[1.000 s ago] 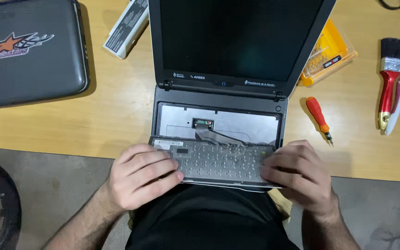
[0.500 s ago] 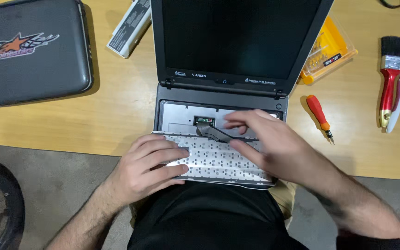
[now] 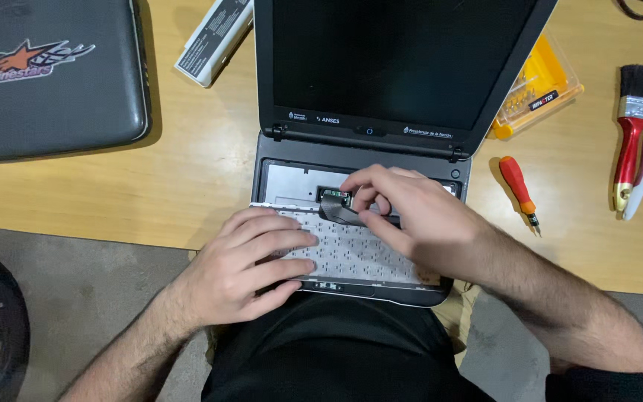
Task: The person opens a laptop and removes the keyboard using a screwdriver. They then proceed to unscrew and remove the hard drive from the laptop's internal bay, placing the screws into a small metal container.
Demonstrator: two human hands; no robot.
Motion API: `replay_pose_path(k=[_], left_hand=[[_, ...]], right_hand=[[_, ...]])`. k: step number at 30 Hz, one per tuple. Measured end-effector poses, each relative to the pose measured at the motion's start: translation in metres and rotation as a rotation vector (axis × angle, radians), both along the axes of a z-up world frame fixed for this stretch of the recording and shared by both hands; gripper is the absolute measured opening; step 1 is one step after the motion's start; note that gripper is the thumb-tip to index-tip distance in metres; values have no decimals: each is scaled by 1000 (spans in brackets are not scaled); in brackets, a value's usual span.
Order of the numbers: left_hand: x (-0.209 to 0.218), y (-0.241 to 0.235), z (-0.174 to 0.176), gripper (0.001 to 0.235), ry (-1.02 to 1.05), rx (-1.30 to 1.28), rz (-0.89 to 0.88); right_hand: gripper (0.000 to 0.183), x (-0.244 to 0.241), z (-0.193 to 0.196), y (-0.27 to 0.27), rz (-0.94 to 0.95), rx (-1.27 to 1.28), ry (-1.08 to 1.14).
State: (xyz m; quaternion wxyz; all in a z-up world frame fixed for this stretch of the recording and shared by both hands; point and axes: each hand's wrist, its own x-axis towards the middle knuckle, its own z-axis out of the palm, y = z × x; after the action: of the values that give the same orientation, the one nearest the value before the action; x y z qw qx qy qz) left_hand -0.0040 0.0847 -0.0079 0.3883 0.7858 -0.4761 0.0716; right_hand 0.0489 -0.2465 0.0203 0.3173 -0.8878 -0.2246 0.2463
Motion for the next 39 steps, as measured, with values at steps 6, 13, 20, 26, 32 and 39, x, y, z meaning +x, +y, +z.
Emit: replay_pose_path(k=[6, 13, 20, 26, 32, 39], left_hand=[[13, 2, 2, 85, 36, 244, 6], [18, -4, -3, 86, 15, 282, -40], [20, -12, 5, 102, 57, 399, 12], [23, -15, 3, 102, 83, 356, 21], [25, -18, 3, 102, 87, 355, 28], [25, -15, -7, 93, 104, 284, 27]], right_hand=[[34, -15, 32, -25, -42, -4, -208], [38, -58, -1, -154, -428, -614, -626], [35, -63, -26, -181, -489, -697, -328], [27, -41, 11, -160, -288, 145, -318], [29, 19, 23, -75, 226, 466, -249], [11, 51, -12, -45, 510, 525, -321]])
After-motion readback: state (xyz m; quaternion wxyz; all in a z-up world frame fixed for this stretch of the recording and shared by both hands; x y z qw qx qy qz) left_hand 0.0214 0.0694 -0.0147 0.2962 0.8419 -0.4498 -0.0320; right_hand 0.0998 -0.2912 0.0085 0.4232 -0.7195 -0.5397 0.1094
